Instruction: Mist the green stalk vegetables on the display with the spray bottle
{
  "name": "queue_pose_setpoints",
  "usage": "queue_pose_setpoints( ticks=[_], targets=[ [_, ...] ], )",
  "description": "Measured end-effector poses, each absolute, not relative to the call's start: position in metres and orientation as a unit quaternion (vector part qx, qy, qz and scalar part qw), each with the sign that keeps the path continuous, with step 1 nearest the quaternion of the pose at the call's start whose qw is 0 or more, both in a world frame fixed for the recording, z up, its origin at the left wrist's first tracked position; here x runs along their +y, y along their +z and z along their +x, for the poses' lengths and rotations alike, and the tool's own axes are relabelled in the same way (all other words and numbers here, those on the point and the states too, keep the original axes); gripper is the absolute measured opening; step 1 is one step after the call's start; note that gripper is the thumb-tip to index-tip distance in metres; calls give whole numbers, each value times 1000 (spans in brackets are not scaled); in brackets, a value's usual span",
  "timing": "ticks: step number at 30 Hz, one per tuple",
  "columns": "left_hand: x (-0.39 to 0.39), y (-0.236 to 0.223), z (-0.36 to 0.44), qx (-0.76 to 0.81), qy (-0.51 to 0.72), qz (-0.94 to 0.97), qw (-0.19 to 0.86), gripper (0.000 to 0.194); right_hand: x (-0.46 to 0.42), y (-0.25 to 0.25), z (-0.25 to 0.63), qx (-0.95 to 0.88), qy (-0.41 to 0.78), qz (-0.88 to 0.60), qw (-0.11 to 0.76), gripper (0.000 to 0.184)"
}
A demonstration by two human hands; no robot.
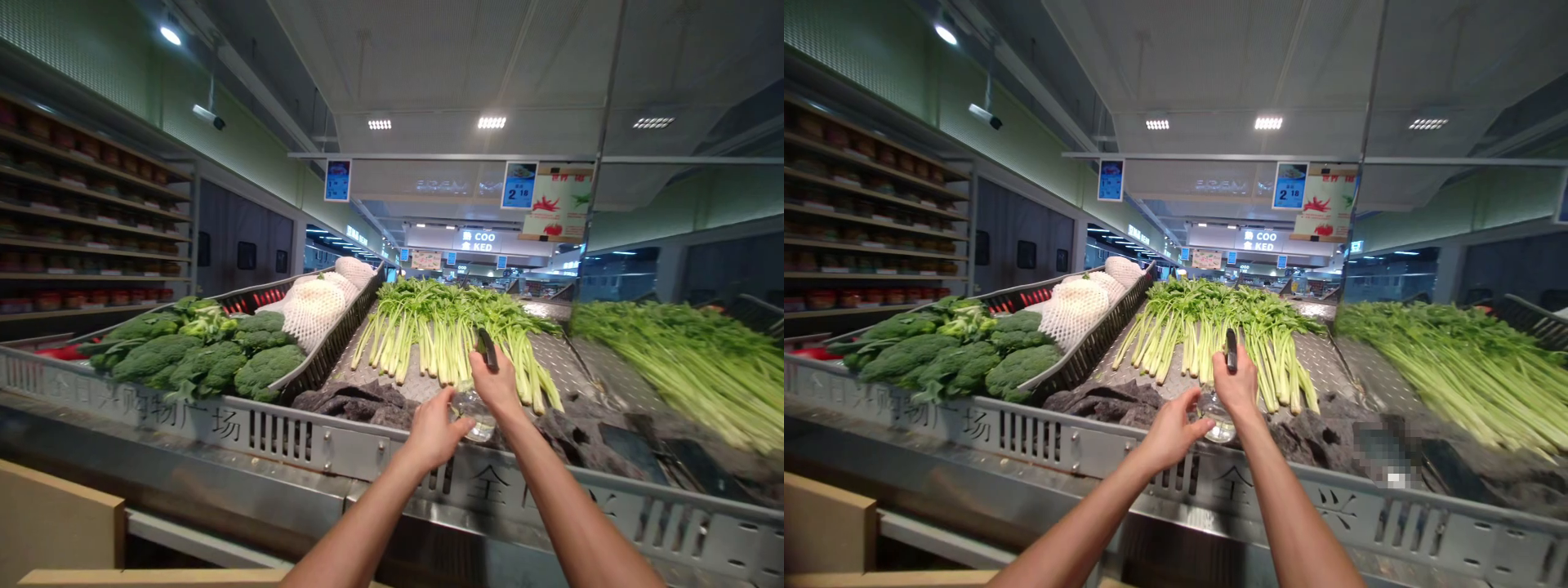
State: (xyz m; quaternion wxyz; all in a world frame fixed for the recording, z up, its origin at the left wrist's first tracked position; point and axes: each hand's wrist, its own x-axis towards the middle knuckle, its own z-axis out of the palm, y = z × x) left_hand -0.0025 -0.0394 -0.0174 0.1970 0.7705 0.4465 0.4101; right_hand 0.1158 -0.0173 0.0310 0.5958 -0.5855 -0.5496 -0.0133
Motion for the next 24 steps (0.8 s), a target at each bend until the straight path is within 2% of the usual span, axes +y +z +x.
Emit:
queue_pose_setpoints(
  ticks=[13, 18, 24],
  targets=[
    [-7, -52, 31, 381, 406, 783, 276, 55, -10, 7, 148, -525, -52, -637, 562, 30],
    [-4, -56, 31, 381, 417, 778, 275, 53, -12, 5, 150, -560, -21, -606, 565, 29],
    [-8, -56, 29, 377, 419, 779, 275, 54, -11, 1, 149, -555, -45, -597, 577, 24]
  ],
)
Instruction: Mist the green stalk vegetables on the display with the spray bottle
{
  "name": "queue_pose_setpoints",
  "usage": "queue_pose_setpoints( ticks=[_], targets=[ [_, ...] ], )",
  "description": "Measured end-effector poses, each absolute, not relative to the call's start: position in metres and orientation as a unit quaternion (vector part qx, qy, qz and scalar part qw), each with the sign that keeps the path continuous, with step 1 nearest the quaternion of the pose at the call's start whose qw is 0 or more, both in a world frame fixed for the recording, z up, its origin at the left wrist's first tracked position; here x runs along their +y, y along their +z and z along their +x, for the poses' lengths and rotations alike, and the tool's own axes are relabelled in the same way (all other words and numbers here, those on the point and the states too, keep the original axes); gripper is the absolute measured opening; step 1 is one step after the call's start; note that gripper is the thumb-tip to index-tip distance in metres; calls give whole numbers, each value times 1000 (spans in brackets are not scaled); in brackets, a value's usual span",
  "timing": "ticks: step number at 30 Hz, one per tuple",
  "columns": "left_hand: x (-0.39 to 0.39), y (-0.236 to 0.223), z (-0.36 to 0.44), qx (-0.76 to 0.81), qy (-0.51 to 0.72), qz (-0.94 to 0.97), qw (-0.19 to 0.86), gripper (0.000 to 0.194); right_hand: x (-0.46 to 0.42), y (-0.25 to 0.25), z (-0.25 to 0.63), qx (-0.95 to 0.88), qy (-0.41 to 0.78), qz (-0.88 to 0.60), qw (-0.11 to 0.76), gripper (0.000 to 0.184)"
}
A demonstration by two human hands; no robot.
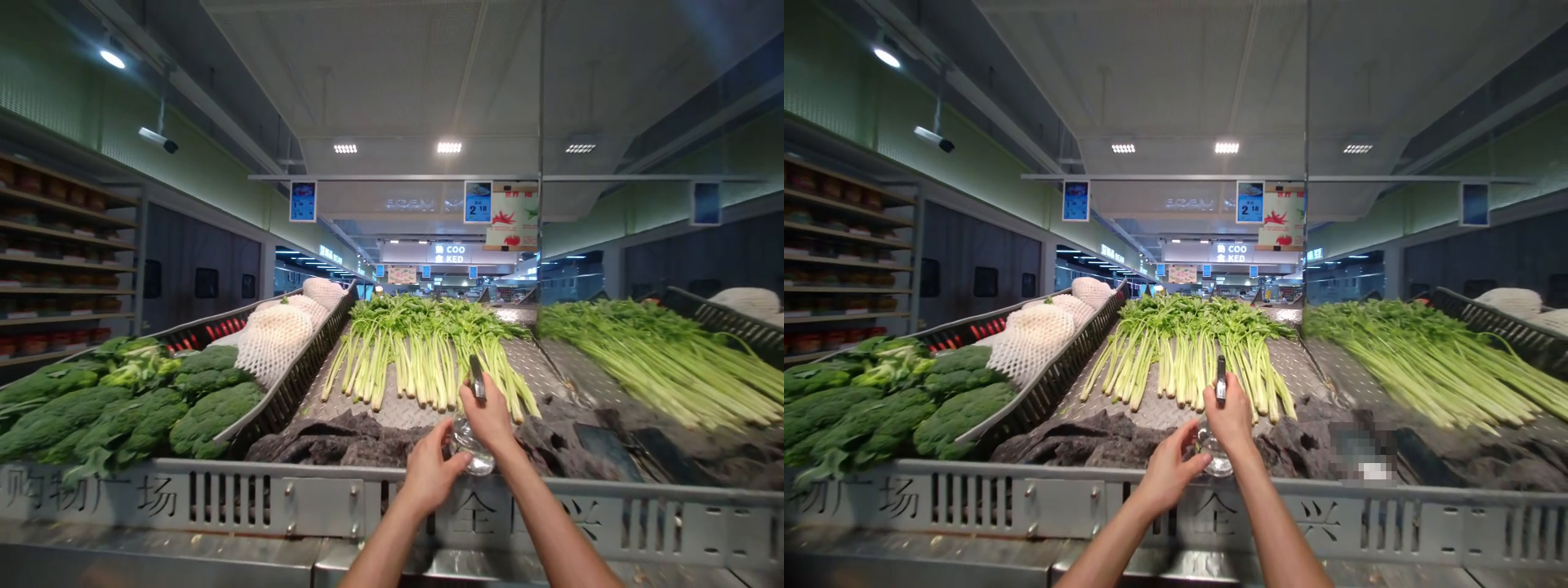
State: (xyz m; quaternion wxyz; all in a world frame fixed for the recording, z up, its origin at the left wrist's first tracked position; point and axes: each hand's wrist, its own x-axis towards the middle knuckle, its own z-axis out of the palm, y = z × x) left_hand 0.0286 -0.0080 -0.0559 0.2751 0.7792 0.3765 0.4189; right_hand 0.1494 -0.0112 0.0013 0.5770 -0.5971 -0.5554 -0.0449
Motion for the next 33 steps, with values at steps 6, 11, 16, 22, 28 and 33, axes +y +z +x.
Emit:
queue_pose_setpoints(
  ticks=[6, 11, 16, 22, 28, 33],
  targets=[
    [-10, -54, 31, 387, 418, 775, 272, 53, -11, 0, 150, -528, -30, -601, 599, 27],
    [-10, -54, 42, 373, 423, 773, 290, 51, -18, 1, 160, -513, -50, -599, 612, 27],
    [-11, -57, 69, 332, 420, 784, 313, 51, -29, 3, 183, -509, -86, -617, 594, 27],
    [-22, -54, 88, 346, 400, 795, 297, 51, -37, 3, 206, -500, -99, -633, 583, 25],
    [-28, -52, 86, 347, 392, 802, 286, 51, -40, 2, 207, -497, -85, -632, 588, 25],
    [-27, -53, 86, 359, 386, 799, 288, 52, -39, 2, 207, -492, -73, -643, 582, 29]
  ],
)
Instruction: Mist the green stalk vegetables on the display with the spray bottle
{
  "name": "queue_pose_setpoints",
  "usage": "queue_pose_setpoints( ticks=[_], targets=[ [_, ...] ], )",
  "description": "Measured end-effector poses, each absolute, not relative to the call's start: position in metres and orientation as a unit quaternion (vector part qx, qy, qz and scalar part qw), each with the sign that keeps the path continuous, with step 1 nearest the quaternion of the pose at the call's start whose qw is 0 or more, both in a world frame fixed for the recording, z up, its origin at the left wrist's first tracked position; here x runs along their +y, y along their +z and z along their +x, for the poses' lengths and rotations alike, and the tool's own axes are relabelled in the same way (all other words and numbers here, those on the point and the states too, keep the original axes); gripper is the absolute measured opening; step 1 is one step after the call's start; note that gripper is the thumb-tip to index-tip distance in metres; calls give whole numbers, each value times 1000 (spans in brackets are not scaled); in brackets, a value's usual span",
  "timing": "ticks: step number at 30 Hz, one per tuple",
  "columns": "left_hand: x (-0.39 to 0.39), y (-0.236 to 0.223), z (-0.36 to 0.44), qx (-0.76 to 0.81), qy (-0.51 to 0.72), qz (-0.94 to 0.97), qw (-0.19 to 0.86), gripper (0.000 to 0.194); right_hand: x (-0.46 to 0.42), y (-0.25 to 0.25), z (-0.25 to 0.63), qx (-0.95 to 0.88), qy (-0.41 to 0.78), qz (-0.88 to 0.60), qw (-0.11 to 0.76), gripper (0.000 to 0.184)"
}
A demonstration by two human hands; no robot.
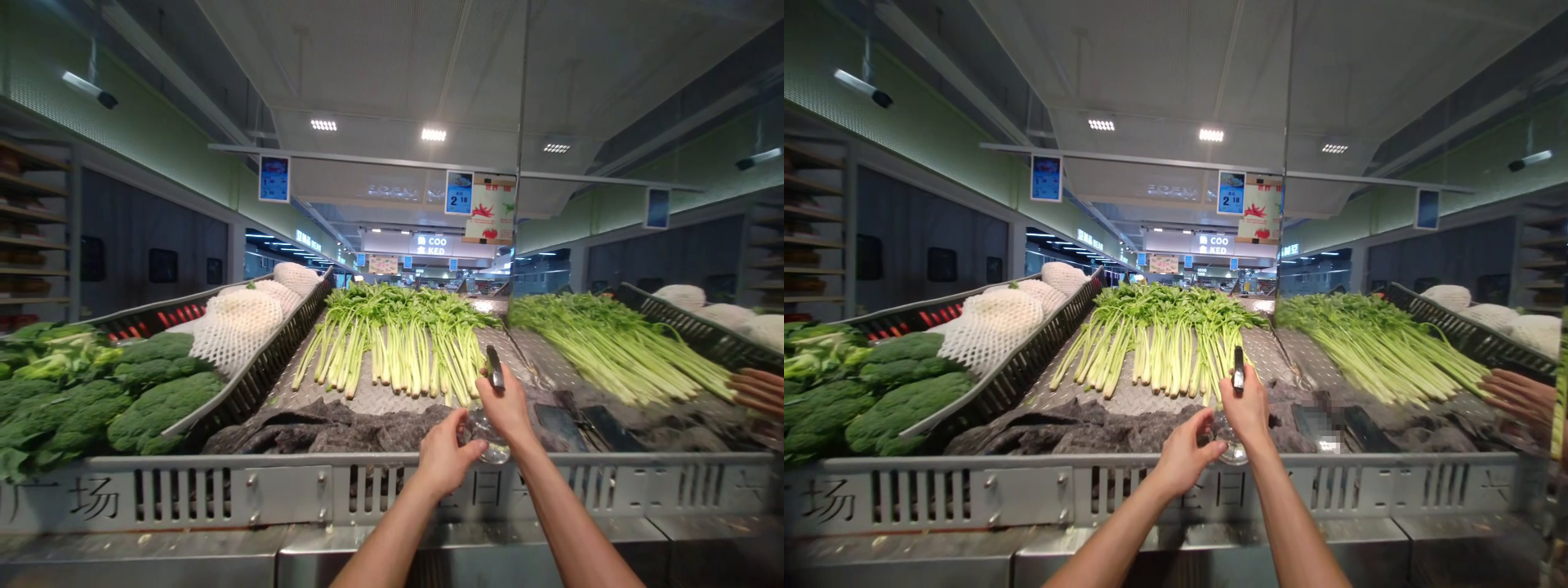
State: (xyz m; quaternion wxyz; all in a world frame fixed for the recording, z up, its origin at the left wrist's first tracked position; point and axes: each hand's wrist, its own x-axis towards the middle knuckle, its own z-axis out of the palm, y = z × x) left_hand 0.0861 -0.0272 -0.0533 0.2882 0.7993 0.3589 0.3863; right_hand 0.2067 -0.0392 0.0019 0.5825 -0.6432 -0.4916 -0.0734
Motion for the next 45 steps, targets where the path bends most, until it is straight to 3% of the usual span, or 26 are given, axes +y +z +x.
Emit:
queue_pose_setpoints(
  ticks=[32, 45],
  targets=[
    [-26, -54, 84, 371, 363, 808, 278, 49, -41, 2, 204, -478, -89, -646, 589, 25],
    [-9, -46, 71, 270, 423, 760, 413, 57, -25, 3, 186, -498, -67, -617, 606, 24]
  ],
)
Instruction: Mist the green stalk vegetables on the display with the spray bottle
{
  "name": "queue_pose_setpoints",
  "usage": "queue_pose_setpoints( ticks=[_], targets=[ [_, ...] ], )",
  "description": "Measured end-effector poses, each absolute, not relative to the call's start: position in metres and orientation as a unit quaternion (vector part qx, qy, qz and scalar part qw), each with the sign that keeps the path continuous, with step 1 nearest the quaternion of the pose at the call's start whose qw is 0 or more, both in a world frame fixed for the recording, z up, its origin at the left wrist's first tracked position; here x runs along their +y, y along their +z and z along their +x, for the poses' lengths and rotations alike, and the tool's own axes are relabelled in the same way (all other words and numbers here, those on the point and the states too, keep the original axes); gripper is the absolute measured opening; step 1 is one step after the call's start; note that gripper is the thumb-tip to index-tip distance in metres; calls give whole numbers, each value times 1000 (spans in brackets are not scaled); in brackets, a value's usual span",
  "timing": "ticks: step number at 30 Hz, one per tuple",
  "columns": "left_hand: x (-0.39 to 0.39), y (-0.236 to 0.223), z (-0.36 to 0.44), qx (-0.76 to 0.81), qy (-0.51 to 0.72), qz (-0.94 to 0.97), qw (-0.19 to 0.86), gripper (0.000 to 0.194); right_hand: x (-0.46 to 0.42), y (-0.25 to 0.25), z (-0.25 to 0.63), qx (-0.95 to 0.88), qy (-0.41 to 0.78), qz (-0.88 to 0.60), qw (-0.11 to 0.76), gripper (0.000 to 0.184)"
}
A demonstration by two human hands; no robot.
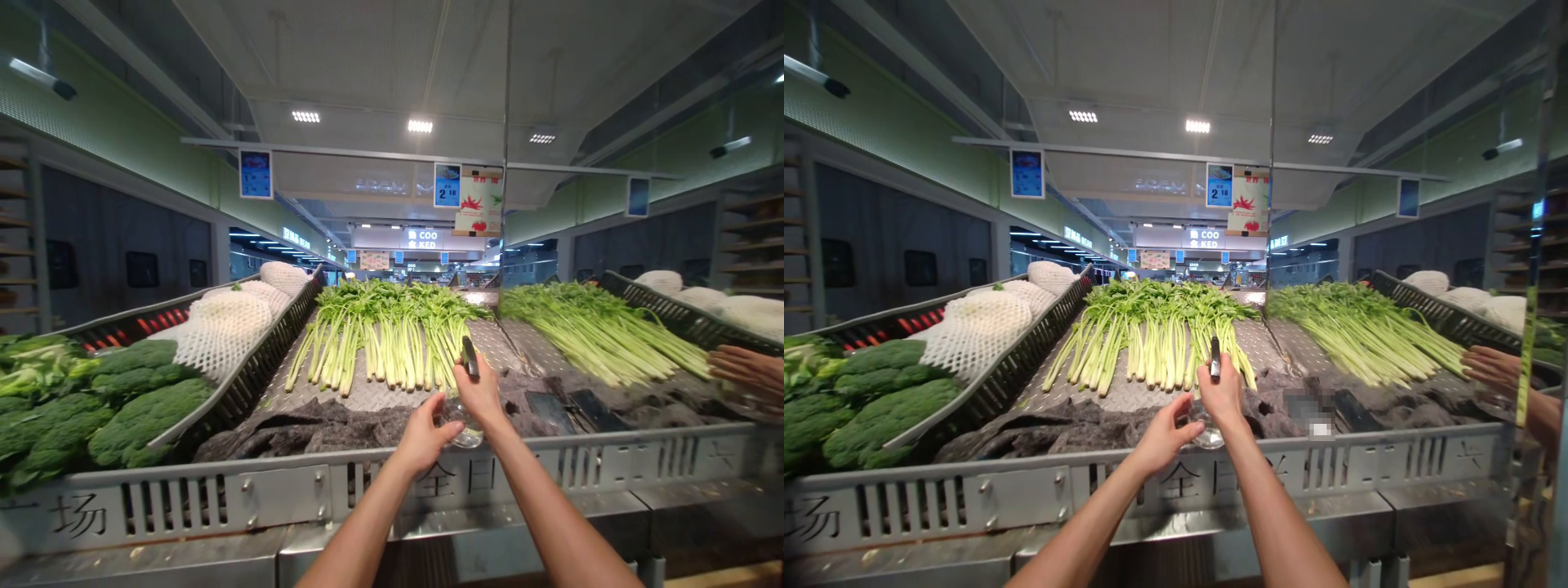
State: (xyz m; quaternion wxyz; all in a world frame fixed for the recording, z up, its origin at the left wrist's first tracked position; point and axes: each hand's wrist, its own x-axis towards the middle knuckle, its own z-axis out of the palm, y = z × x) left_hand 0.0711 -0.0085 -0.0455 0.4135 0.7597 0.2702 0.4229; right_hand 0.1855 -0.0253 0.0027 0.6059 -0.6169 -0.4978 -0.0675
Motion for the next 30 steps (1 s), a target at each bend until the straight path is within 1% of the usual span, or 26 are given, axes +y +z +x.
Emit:
queue_pose_setpoints(
  ticks=[6, 13, 20, 30],
  targets=[
    [0, -44, 60, 243, 415, 775, 410, 54, -24, 5, 176, -512, -74, -621, 589, 21],
    [2, -49, 51, 219, 468, 736, 438, 56, -20, 4, 164, -517, -48, -611, 597, 25],
    [-10, -48, 48, 218, 506, 747, 373, 53, -20, 4, 162, -524, -38, -605, 599, 24],
    [-10, -49, 50, 231, 511, 736, 380, 53, -18, 3, 162, -520, -33, -610, 597, 23]
  ],
)
